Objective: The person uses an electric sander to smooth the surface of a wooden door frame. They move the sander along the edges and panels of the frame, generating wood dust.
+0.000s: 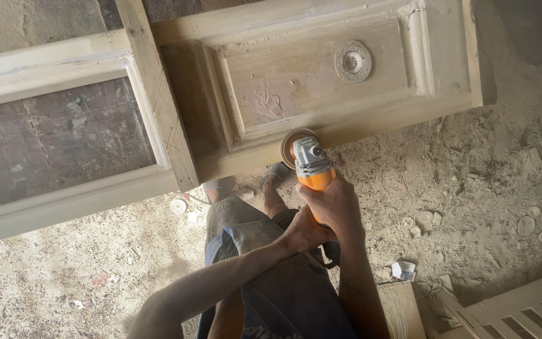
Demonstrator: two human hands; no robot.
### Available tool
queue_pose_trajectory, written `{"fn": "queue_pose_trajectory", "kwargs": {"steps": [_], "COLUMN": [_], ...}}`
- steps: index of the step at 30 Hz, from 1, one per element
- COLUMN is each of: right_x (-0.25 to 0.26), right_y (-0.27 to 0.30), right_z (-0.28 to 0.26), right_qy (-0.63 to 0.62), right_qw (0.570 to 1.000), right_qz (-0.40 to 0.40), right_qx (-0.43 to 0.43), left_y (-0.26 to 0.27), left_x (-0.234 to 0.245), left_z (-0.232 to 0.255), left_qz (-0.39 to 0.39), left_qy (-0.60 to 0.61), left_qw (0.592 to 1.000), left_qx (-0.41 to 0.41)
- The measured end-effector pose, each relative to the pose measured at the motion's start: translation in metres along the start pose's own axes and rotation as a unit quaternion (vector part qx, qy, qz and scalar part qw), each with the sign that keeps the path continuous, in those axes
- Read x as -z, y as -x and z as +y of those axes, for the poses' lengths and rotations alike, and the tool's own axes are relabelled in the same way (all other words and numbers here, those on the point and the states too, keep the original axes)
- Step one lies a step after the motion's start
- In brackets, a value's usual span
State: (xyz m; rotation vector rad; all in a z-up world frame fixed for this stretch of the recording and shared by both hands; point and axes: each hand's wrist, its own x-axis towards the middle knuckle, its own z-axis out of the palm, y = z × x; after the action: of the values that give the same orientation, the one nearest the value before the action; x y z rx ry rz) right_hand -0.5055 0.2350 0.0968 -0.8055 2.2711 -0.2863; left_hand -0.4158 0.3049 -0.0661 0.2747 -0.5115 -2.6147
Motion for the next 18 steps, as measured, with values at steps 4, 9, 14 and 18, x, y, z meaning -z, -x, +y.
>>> {"fn": "queue_pose_trajectory", "kwargs": {"steps": [4,9,14,18], "right_x": [0.01,0.024,0.037,0.047], "right_y": [-0.007,-0.017,-0.029,-0.038], "right_z": [0.008,0.019,0.032,0.039], "right_qy": [-0.002,-0.024,-0.052,-0.016], "right_qw": [1.0,1.0,0.999,0.999], "right_qz": [0.002,0.002,-0.003,-0.012], "right_qx": [-0.007,-0.007,0.01,-0.037], "left_y": [-0.016,-0.031,-0.05,-0.068], "left_x": [-0.016,-0.034,-0.045,-0.052], "left_z": [0.007,0.017,0.012,0.007], "left_qz": [0.026,0.02,0.02,0.034], "left_qy": [0.104,-0.321,-0.097,-0.12], "left_qw": [0.993,0.947,0.994,0.99], "left_qx": [0.051,0.014,0.045,0.058]}}
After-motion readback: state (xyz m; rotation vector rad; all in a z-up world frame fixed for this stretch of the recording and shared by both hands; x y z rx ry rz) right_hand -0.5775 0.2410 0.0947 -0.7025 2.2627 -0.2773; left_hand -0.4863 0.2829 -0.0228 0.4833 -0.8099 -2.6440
